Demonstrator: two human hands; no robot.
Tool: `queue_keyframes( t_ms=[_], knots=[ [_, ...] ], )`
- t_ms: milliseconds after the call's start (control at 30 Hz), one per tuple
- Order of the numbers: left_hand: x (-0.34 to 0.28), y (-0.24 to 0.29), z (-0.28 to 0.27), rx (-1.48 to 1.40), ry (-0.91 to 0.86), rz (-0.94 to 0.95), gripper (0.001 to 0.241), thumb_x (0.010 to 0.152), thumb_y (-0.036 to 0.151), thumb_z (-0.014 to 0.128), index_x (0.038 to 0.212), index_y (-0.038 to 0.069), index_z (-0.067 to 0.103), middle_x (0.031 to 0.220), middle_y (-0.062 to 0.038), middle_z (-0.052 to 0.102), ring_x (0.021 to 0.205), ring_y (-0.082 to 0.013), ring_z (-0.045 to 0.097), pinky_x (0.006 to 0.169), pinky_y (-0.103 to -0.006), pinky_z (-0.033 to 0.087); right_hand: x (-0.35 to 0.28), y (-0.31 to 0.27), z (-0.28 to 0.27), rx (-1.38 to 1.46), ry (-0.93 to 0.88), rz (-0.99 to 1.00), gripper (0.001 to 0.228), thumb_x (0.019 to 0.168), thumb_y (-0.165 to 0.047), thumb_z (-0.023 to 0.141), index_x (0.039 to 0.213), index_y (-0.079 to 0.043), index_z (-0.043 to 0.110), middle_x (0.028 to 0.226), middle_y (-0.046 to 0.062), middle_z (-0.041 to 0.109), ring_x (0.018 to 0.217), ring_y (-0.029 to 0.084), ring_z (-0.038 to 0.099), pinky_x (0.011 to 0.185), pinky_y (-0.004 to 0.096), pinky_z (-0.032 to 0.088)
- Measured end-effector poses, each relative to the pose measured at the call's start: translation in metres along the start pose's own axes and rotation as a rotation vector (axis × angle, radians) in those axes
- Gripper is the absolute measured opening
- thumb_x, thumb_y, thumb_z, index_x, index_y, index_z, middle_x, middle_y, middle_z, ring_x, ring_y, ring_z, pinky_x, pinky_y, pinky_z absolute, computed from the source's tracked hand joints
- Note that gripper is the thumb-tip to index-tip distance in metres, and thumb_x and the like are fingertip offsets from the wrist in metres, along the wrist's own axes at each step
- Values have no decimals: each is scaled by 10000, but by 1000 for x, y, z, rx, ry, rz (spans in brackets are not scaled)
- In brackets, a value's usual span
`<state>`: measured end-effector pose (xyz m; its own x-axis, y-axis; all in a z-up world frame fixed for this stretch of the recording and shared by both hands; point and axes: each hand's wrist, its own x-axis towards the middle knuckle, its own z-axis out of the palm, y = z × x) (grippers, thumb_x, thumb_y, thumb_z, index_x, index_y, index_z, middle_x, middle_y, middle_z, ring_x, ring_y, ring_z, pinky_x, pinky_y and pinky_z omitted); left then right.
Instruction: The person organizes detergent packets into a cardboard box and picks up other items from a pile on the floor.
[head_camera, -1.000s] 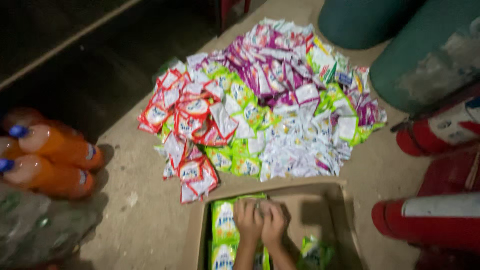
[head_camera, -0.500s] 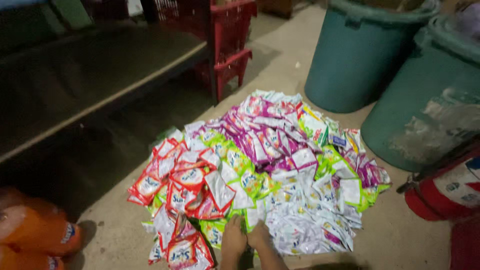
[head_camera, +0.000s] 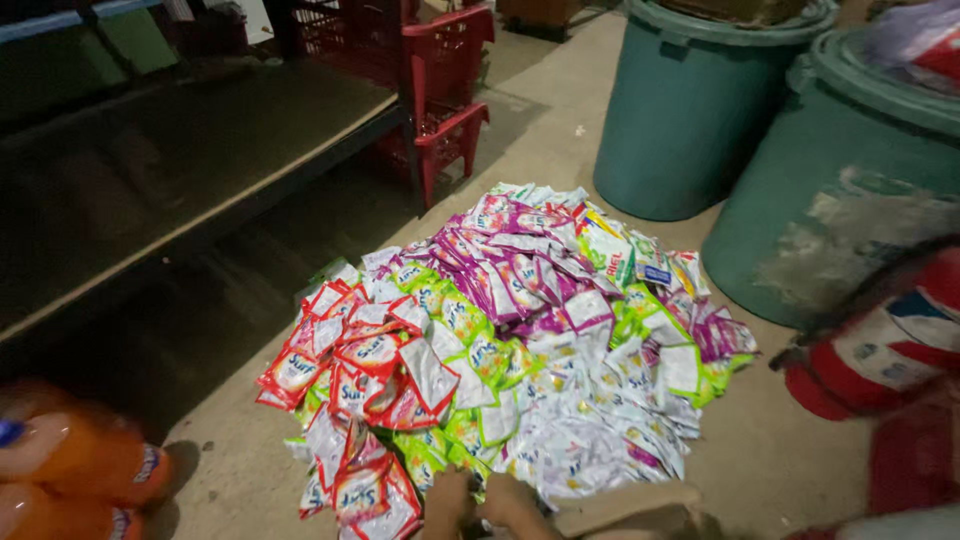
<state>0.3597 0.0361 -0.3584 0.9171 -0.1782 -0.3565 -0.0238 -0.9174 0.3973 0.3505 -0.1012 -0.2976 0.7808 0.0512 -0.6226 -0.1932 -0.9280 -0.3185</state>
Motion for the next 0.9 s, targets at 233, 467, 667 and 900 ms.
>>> queue_keyframes(
  t_ms=[233,467,667,900],
  knots=[
    [-68,13,-67,-73,90,183,280,773,204,736,1032,114,680,991,-141,701,1007,-348,664,877,-485,529,-70,14,-39,340,459,-517,519,752,-305,800,1102,24,602,1078,226,707,1040,417,682,904,466,556],
    [-92,95,-215,-87,396,798,297,793,117,628,1074,31,677,978,-247,708,922,-414,694,848,-517,538,-199,-4,-176,414,867,-497,437,756,-300,846,1058,-26,688,936,173,698,846,303,673,752,409,539],
    [-219,246,-381,10,392,702,368,746,101,660,1106,93,738,940,-225,726,860,-393,716,777,-501,554,-387,-21,-319,539,900,-771,275,890,-258,776,1061,-49,727,892,130,710,763,199,606,677,352,509],
    [-358,365,-531,-215,1027,1188,218,739,154,738,900,8,716,862,-256,701,830,-442,695,731,-494,549,-608,-14,-359,998,790,-1195,865,974,-174,667,1655,-116,137,1456,125,531,1259,190,584,1072,354,508]
  ],
)
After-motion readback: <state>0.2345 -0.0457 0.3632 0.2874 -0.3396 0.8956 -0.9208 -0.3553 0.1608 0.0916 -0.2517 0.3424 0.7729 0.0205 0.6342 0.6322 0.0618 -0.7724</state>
